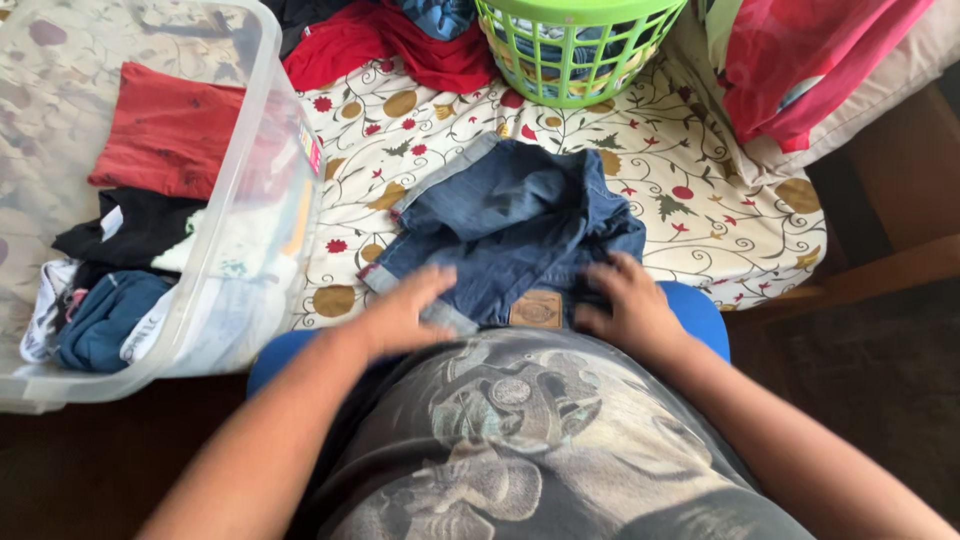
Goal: The person folds a black t-shirt, a red shirt, and a pair of blue jeans on a bed, then places each folded item into a clear plastic storage bin. The person also picks up a pair of socks and places them in the bin.
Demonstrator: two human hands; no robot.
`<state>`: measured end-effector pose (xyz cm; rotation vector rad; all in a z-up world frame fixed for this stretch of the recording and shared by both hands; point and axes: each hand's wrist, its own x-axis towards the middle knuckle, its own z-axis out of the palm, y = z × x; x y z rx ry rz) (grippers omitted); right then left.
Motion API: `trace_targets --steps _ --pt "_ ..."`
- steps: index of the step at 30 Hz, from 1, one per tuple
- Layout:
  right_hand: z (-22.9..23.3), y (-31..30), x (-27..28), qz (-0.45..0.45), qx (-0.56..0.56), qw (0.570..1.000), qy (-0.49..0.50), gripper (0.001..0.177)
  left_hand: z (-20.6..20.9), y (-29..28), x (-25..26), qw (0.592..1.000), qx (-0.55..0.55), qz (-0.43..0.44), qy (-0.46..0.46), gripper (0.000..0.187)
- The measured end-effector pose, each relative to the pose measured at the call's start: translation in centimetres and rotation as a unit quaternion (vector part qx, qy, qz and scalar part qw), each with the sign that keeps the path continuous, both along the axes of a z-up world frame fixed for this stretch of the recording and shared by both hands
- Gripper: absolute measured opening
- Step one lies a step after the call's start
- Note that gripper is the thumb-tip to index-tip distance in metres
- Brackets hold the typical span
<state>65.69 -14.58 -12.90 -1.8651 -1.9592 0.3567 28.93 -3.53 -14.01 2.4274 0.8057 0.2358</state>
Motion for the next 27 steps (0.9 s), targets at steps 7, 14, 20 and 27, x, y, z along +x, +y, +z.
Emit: trace_targets --steps 7,14,20,27 --pt "5.8 -0.9 -2.9 -0.114 -0.215 0.962 -0.121 0.103 -2.0 -1.3 -0.5 0.981 -0.039 0.165 0.093 0.087" --pt "2.6 -0.9 -0.6 -0.139 -0.13 0.978 0.089 0.052 -1.7 4.8 -1.0 0.948 -0.019 0.269 -0.168 0.038" --pt "2.4 -1.3 -1.5 -0.131 -0.078 0.985 -0.077 0.085 6.9 12.1 1.9 0.881 0.068 0.414 -0.218 0.037" --pt "2.5 -0.4 1.2 -0.185 -0.108 0.967 0.135 0.072 13.2 11.4 2.1 0.911 0.127 0.324 -0.222 0.031"
